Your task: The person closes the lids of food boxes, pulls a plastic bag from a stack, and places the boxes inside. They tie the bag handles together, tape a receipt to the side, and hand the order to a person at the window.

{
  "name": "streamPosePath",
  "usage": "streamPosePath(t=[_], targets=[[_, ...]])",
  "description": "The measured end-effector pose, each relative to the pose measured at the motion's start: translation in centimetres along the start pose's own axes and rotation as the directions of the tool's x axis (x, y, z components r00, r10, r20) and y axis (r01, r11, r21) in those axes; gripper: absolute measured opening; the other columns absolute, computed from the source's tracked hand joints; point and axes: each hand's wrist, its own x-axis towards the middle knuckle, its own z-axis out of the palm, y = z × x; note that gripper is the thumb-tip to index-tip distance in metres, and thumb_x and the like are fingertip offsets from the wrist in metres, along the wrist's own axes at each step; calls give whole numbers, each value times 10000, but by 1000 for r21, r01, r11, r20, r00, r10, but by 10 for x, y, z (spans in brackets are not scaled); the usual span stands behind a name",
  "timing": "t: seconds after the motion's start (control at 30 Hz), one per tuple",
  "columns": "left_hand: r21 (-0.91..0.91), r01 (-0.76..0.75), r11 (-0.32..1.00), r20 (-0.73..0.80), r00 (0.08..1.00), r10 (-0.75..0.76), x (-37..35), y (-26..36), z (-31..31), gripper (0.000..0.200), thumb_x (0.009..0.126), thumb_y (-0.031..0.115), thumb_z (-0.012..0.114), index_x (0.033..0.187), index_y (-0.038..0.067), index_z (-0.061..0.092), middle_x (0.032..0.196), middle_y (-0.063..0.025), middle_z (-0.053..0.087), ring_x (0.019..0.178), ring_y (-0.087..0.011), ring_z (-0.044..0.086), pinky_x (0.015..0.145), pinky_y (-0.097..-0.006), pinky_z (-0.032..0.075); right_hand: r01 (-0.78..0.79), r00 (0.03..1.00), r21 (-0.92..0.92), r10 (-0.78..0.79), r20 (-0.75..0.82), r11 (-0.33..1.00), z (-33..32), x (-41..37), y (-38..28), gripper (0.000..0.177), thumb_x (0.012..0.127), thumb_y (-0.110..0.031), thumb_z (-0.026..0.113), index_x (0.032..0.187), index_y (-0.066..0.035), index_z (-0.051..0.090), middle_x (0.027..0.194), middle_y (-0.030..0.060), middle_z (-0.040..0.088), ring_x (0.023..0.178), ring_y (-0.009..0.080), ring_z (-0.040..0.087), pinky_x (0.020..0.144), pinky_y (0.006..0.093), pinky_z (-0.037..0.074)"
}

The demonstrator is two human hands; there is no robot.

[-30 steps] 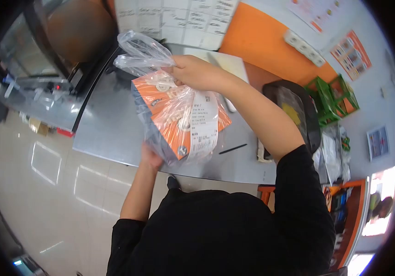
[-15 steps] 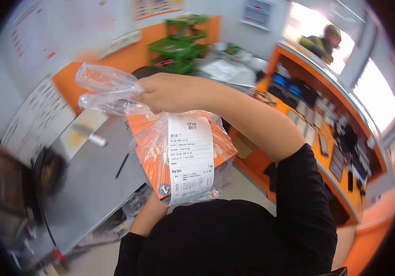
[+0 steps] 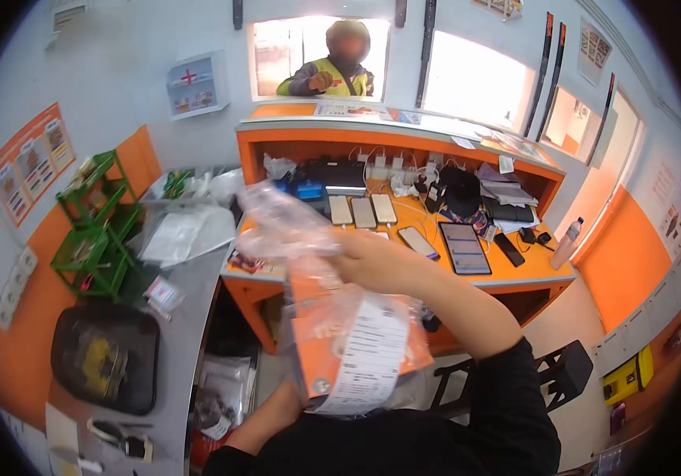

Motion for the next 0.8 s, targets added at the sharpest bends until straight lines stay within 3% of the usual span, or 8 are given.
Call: streamPosePath(t=[0.1, 0.2, 0.3, 0.37, 0.43, 0.57, 0.7, 0.8], targets=[[-35, 44, 998, 59, 997, -42, 61, 43, -25, 314, 935, 337, 447, 1090, 79, 536, 1048, -67, 573, 1002, -203, 535, 899, -371, 444, -270, 952, 108, 282, -118, 957, -44, 8, 49, 252, 929, -241, 484, 977, -14, 582, 688, 31, 544, 626, 134, 529, 579, 305, 446], [-97, -157, 983, 480, 858, 185, 120, 103, -48, 191, 898, 214, 437, 954, 65, 543, 865, -66, 541, 836, -198, 517, 797, -315, 412, -340, 843, 206, 394, -365, 918, -85, 29, 78, 239, 924, -213, 480, 997, -22, 603, 682, 14, 520, 586, 103, 499, 540, 279, 435], [298, -357, 885, 906, 399, -143, 117, 188, 24, 278, 938, 248, 430, 880, 27, 588, 891, -91, 582, 921, -238, 536, 874, -359, 403, -479, 614, 209, 496, -614, 853, -143, 63, 108, 247, 901, -208, 513, 1029, -15, 599, 695, -12, 506, 595, 86, 477, 556, 260, 422], [239, -547, 802, 932, -101, -347, 108, 221, 81, 269, 956, 247, 441, 979, 18, 579, 1018, -140, 583, 1017, -278, 536, 913, -400, 396, -510, 506, 200, 480, -717, 837, -188, 105, 111, 374, 896, -359, 553, 1038, -15, 589, 693, 7, 504, 611, 100, 471, 584, 241, 394], [25, -692, 721, 914, -277, -298, 110, 233, 103, 312, 929, 228, 441, 1146, 22, 528, 1181, -147, 532, 1034, -288, 535, 821, -401, 447, -447, 594, 97, 376, -712, 889, -254, 133, 139, 353, 891, -393, 557, 909, -40, 562, 675, -4, 472, 600, 96, 450, 585, 230, 386], [-283, -790, 544, 943, -332, 9, 141, 253, 118, 313, 860, 217, 501, 1098, 18, 541, 1081, -149, 564, 928, -300, 537, 689, -419, 444, -435, 466, -75, 153, -871, 897, -333, 220, 187, 364, 903, -387, 534, 867, -27, 574, 706, 13, 514, 675, 109, 487, 631, 253, 404], [-219, -825, 520, 944, -315, -102, 181, 301, 114, 329, 817, 225, 522, 1087, 40, 547, 1081, -133, 556, 929, -291, 525, 708, -398, 411, -644, 393, -155, 149, -907, 749, -376, 319, 249, 455, 916, -426, 458, 937, 11, 583, 756, 97, 577, 714, 190, 537, 708, 333, 433], [-112, -919, 377, 911, -247, -331, 210, 322, 90, 344, 815, 225, 514, 1114, 58, 543, 1146, -122, 531, 955, -289, 514, 753, -387, 387, -494, 479, -268, 2, -878, 828, -377, 389, 304, 449, 915, -379, 454, 998, 44, 580, 852, 174, 616, 776, 275, 586, 751, 378, 441]])
